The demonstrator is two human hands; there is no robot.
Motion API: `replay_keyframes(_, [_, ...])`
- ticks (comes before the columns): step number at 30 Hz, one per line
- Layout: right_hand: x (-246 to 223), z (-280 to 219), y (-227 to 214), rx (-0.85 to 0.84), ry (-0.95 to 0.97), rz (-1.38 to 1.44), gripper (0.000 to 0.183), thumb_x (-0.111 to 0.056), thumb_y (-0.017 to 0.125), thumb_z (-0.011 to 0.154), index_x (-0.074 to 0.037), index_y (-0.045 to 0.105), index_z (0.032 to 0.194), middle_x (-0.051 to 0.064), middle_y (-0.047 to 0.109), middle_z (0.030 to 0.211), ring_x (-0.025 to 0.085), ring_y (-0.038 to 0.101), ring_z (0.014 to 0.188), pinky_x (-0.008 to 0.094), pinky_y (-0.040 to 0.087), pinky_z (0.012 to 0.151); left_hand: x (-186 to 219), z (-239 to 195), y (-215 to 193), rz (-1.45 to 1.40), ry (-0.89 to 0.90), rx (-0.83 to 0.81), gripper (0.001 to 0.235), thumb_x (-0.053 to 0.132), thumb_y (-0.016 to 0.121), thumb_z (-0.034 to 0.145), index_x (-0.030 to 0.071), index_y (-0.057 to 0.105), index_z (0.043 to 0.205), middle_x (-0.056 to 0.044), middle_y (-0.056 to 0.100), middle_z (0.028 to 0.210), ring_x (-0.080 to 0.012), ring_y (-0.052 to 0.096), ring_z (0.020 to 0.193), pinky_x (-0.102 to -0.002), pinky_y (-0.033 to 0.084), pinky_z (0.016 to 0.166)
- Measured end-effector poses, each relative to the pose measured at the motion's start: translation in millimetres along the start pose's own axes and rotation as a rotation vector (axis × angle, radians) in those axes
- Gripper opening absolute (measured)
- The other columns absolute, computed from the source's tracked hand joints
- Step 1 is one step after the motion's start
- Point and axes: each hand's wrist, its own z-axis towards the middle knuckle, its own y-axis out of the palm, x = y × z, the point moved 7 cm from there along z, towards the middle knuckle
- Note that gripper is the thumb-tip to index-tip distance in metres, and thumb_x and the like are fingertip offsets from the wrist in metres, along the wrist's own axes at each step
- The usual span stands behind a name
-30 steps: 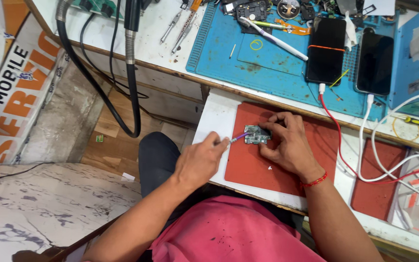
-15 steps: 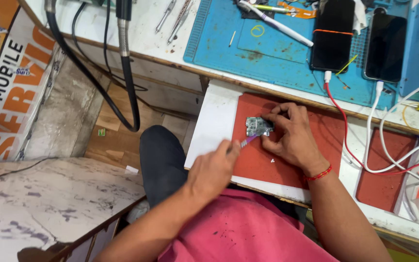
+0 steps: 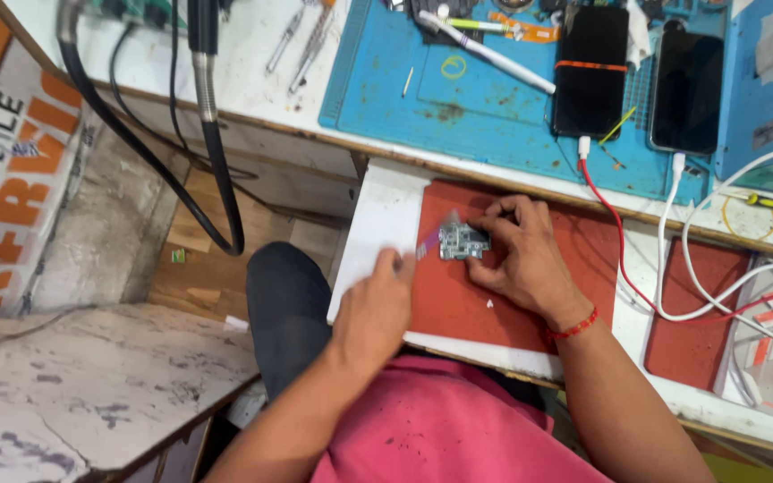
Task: The person cleans a small electronic circuit board by repeatedly rubbing its surface with a small brush. The person holds the board steady with one hand while scrubbing with the other, occasionally flipping the board to access different areas. The work takes place on a red mat on a cluttered workbench.
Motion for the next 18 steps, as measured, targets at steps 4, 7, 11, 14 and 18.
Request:
replay_keyframes(4, [-1,4,-1,0.002,0.001,0.035,0.048,-0.018,0.085,0.065,-0.008,0.076,0.112,0.010,0.058,0.117,0.031,0.052,0.107,0.040,0.049,0.095,9,-7,4,-0.012,0.048,-0.025,0.042,-0.001,0.057,0.086,-0.011,0.058,0.127,-0.021,0.059,0.106,-0.0336,0.070,0.060,-0.045,0.058,0.055])
replay_keyframes(7, [0,5,-3,0.013,-0.019,0.018,0.049,-0.017,0.086,0.064,-0.007,0.076,0.111,0.011,0.058,0.117,0.032,0.052,0.108,0.042,0.048,0.096,6,-6,3,-0.022,0.030,-0.038,0.041,0.000,0.057,0.087,-0.008,0.060,0.127,-0.019,0.060,0.103,-0.0340,0.070,0.060,-0.044,0.058,0.055])
replay_keyframes(11, [2,3,-1,0.019,-0.021,0.034,0.051,-0.016,0.088,0.065,-0.006,0.076,0.113,0.012,0.058,0.118,0.033,0.051,0.110,0.042,0.048,0.097,7,4,11,0.060,0.035,-0.018,0.042,0.001,0.058,0.086,-0.009,0.059,0.127,-0.019,0.061,0.108,-0.0316,0.071,0.061,-0.042,0.058,0.053])
replay_keyframes(14, [1,4,0,0.011,0.010,0.066,0.051,-0.017,0.088,0.063,-0.006,0.075,0.111,0.011,0.058,0.116,0.033,0.052,0.108,0.040,0.050,0.093,19,-20,11,0.067,0.054,-0.118,0.042,0.002,0.058,0.089,-0.010,0.058,0.130,-0.018,0.061,0.101,-0.0302,0.071,0.058,-0.042,0.059,0.054])
replay_keyframes(18, [1,-4,3,0.022,-0.038,0.043,0.050,-0.016,0.088,0.064,-0.005,0.075,0.112,0.012,0.058,0.118,0.033,0.052,0.110,0.043,0.049,0.096,4,-14,13,0.063,0.029,-0.058,0.044,0.002,0.059,0.087,-0.008,0.059,0.129,-0.018,0.064,0.099,-0.0319,0.071,0.061,-0.041,0.059,0.055])
